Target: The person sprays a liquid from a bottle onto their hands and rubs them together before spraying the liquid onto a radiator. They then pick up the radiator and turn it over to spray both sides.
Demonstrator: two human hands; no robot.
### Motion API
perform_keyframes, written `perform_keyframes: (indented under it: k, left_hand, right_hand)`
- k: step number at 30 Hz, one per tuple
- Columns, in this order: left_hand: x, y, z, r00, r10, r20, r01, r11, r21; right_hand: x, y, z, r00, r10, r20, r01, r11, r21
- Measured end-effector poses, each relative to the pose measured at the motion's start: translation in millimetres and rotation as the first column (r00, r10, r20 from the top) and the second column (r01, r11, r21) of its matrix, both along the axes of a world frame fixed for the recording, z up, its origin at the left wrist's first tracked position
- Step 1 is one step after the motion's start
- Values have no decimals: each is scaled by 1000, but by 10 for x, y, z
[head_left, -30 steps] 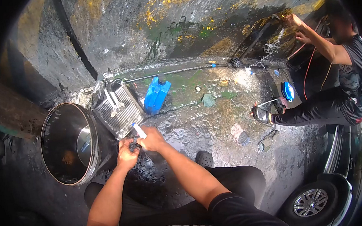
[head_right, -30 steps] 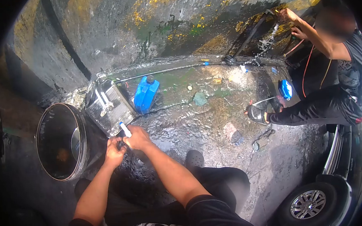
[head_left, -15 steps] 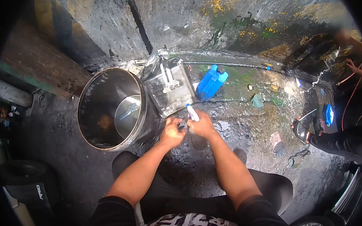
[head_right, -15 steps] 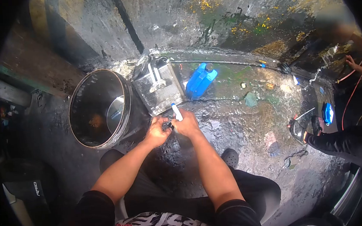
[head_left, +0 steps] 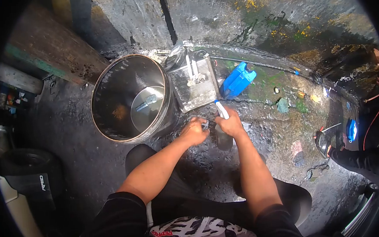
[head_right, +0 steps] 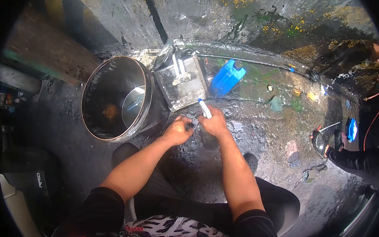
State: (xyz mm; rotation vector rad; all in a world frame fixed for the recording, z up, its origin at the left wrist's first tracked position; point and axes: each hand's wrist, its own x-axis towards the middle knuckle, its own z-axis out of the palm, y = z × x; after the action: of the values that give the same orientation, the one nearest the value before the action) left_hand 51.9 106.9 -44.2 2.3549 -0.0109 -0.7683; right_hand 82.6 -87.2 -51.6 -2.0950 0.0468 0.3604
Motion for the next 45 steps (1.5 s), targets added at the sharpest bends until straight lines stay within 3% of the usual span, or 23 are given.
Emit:
perform_keyframes:
  k: [4,5,9,13,15,18,24,28,33,36,45]
  left_hand:
    - [-63,7,-18,955,-263,-140,276,957,85]
    - [-73,-4,14,949,-278,-147,291,954,76]
    - [-111,-1,-2,943,-307,-124,317,946,70]
    - [-103,21,-73,920,-378,-106,386,920,67]
    - [-121,35,-70,920,-378,-109,385,921,56]
    - [-138,57,-43,917,-383,-113,391,919,56]
    - [-120,56,-18,910,-392,-136,401,914,54]
    - [-119,53,6,898,-411,-160,424,903,61]
    - [-103,35,47,885,-421,-199,443,894,75]
    - [-102,40,49,886,-418,-200,437,897,66]
    - [-87,-2,-4,871,-447,-203,465,884,48]
  right_hand:
    - [-162,-4,-243,994,88,-68,-83,993,78]
    - [-191,-10,-338,993,96,-75,-87,989,116]
    - [-215,47,-125,989,26,-149,-32,999,-39]
    - [-201,57,-210,988,114,-102,-110,993,47]
    - [-210,79,-241,989,133,-65,-125,985,122]
    - [-189,89,-204,982,119,-144,-122,992,-10]
    - [-222,140,-272,992,127,15,-127,991,37]
    - [-209,88,-207,988,80,-130,-87,995,-46]
    - [-184,-26,-259,990,64,-127,-76,993,-91]
    - [-196,-83,-174,972,-25,-234,-33,970,-242]
    - [-263,-178,-294,983,-97,-154,64,977,-206]
